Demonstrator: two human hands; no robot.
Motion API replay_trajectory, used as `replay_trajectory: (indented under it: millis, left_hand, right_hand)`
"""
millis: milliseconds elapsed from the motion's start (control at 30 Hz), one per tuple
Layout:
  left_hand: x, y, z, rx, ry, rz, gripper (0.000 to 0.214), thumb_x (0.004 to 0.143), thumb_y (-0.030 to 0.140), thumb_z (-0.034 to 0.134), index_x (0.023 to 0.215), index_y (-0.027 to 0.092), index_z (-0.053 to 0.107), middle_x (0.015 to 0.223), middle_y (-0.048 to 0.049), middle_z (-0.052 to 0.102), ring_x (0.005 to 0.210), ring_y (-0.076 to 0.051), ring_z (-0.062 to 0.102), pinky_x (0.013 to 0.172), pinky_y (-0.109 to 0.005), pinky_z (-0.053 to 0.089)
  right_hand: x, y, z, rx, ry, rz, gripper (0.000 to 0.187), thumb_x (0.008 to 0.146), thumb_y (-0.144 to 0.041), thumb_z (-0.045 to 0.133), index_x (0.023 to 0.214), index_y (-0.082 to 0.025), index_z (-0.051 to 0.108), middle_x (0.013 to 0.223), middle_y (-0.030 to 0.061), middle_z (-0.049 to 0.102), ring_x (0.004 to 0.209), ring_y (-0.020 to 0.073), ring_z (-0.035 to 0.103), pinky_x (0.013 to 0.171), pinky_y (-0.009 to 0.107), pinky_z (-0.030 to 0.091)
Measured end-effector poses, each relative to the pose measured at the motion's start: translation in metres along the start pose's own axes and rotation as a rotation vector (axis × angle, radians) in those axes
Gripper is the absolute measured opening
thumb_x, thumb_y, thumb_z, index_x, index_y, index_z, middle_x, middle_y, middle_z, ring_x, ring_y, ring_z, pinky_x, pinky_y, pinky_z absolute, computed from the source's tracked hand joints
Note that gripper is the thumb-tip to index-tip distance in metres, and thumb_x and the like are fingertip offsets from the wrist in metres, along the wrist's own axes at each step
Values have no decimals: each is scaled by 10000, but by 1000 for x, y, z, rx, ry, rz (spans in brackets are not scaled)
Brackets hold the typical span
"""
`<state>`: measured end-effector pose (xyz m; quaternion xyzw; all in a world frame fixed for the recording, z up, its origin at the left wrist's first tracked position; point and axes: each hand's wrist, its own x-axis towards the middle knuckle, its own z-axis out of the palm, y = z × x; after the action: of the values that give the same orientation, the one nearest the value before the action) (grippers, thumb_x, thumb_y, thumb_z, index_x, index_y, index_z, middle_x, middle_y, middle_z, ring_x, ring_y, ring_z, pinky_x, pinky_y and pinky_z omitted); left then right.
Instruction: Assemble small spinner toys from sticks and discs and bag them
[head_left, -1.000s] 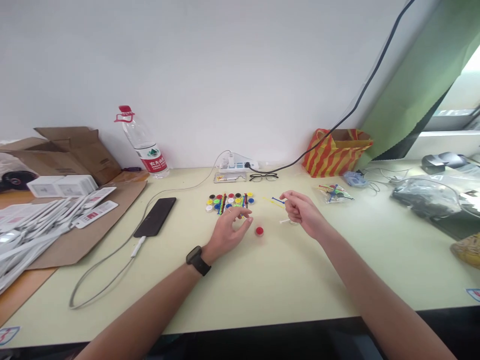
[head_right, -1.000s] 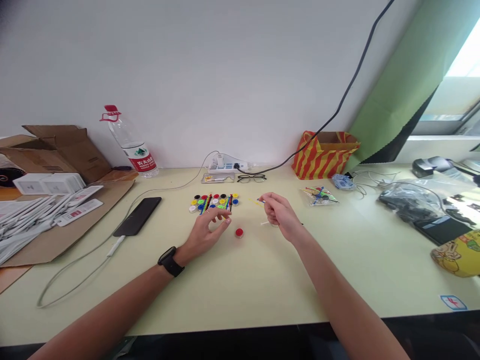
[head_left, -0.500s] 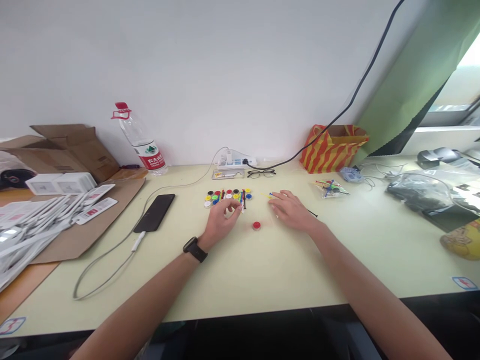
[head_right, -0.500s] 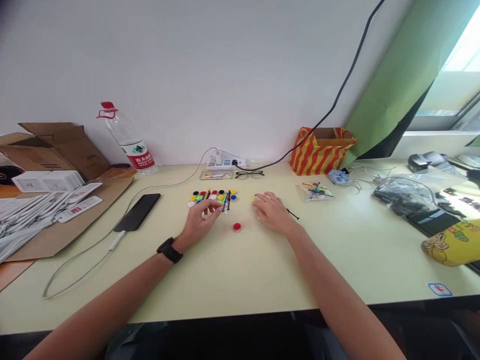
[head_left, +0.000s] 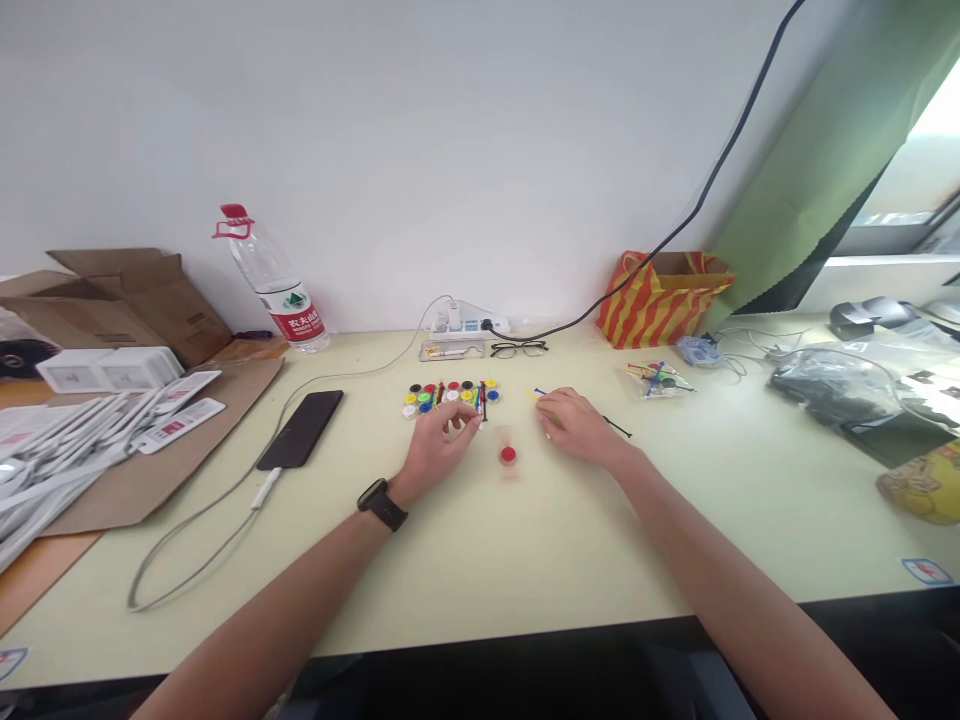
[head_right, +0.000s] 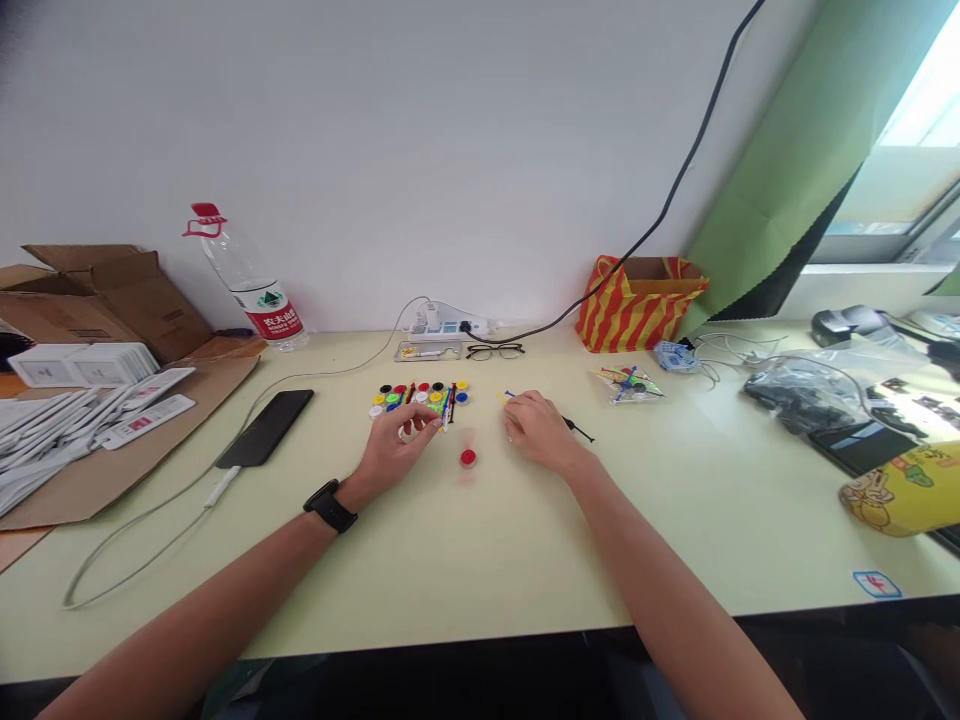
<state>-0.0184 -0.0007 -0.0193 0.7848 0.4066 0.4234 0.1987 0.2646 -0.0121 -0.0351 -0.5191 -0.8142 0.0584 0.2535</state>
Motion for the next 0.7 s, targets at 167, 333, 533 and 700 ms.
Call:
replay_trajectory:
  millis: [167,333,533,700]
  left_hand:
    - [0,0,1,-13,6,-3,110,937,291,643,899,214,712,828,-6,711,729,-152,590,652,-297,436]
    - [-1,0,0,-12,-4,7,97,935,271,643,894,217,711,826,1,718,730,-151,600,675,-301,445]
    - [-1,-1,1,-27,-4,6,99,936,277,645,903,220,719,818,-4,721,723,-154,603,667,-302,448]
    - [-2,-1,1,-32,-6,5,96,934,269,647,896,221,721,809,-3,720,718,-151,605,652,-296,445]
  right_hand:
    - [4,2,-1,26,83,34,194,920,-167,566,1046,-199,710,1148,117,740,1069,277,673,965,441,526]
    - [8,4,-3,238,331,33,159,911,-173,561,963,-216,705,972,78,746,855,229,709,799,378,585]
    - [7,6,-4,299,405,76,307,967,-206,481,1217,-224,659,1056,87,676,809,205,721,750,365,593]
    - [9,7,-3,336,443,126,334,1016,-247,396,1273,-201,604,1111,111,598,800,202,721,729,376,589]
